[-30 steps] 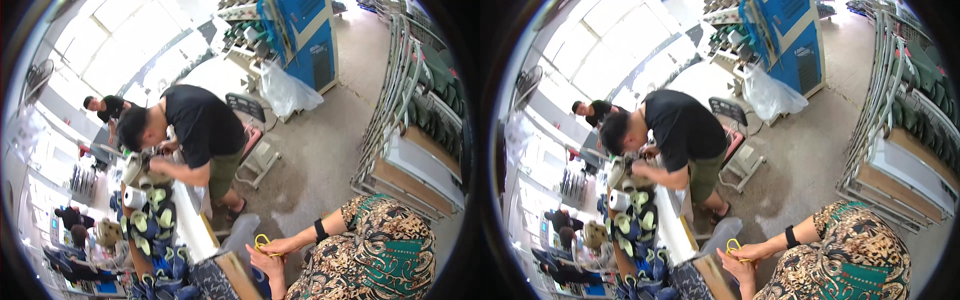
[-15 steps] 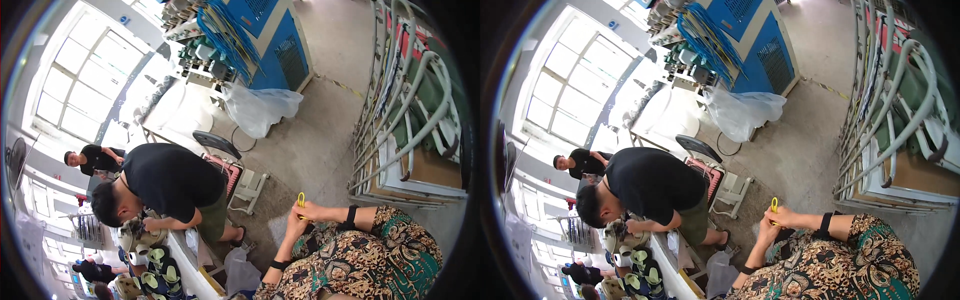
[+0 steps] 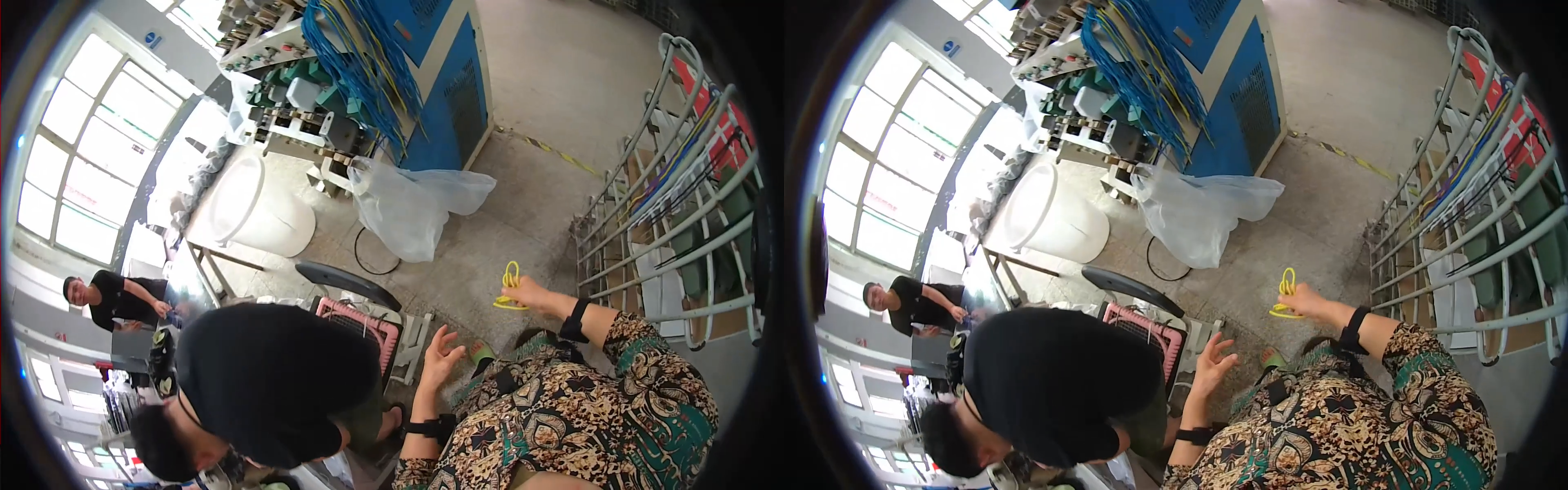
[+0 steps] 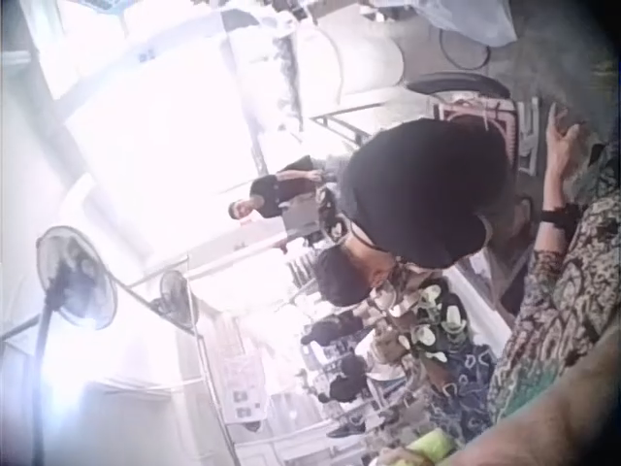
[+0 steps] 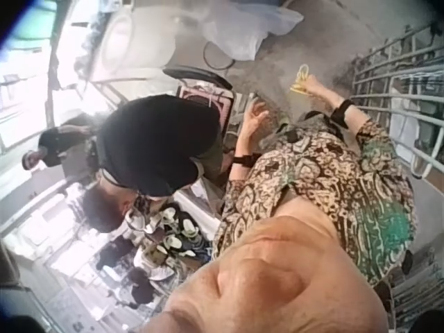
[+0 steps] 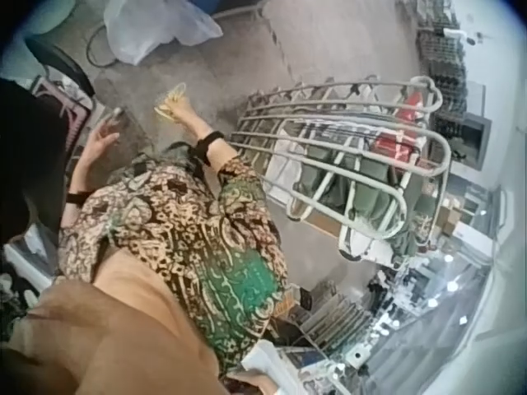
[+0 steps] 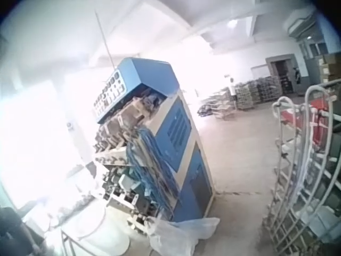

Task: The recorder organizes shoe lasts on a cart and brings them to the assembly table.

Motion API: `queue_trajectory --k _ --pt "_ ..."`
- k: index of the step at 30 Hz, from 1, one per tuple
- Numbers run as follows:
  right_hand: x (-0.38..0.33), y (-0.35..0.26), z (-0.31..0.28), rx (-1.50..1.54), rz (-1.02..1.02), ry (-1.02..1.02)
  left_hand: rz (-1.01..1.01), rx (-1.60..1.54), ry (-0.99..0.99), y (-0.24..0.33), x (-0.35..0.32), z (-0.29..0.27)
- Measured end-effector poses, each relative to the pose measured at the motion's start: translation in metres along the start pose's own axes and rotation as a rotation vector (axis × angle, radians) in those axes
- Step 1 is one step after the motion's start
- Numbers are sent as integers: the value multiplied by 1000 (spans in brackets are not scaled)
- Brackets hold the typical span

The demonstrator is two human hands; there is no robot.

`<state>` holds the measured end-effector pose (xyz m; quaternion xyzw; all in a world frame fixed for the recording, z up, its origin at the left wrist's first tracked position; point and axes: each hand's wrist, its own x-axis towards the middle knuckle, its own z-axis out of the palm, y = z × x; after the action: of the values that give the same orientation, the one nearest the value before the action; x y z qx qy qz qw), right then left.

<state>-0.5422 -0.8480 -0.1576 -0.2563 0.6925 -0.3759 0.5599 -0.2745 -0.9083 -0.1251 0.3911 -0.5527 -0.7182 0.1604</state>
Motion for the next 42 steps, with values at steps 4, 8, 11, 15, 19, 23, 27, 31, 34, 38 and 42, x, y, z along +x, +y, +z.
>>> queue_trajectory --k 4,8,11,15,19,23,27,31,34,38,42 --pt "15 -23 -26 134 -50 -5 -116 29 -167 -8 53 -11" --pt "50 -38 -40 248 93 87 -49 353 -179 -38 129 -15" --pt "72 -40 -63 294 123 47 -58 466 -208 21 168 10" --pt "120 -80 -72 239 27 13 -107 128 -39 33 194 18" --pt "141 -150 -97 -492 -251 -159 -24 312 77 88 244 19" --pt "170 -216 -117 -1035 -818 -28 184 186 261 180 284 26" --pt "153 -306 -124 -445 -431 -775 561 210 132 242 294 42" --pt "151 -369 -135 -91 -470 -822 201 -16 -241 289 291 44" --pt "139 -424 -149 25 -625 -462 143 87 -295 309 292 21" --pt "141 -475 -193 404 -760 -436 317 221 -196 360 299 -14" --pt "120 -532 -166 286 -853 -481 939 226 -109 439 339 -1"
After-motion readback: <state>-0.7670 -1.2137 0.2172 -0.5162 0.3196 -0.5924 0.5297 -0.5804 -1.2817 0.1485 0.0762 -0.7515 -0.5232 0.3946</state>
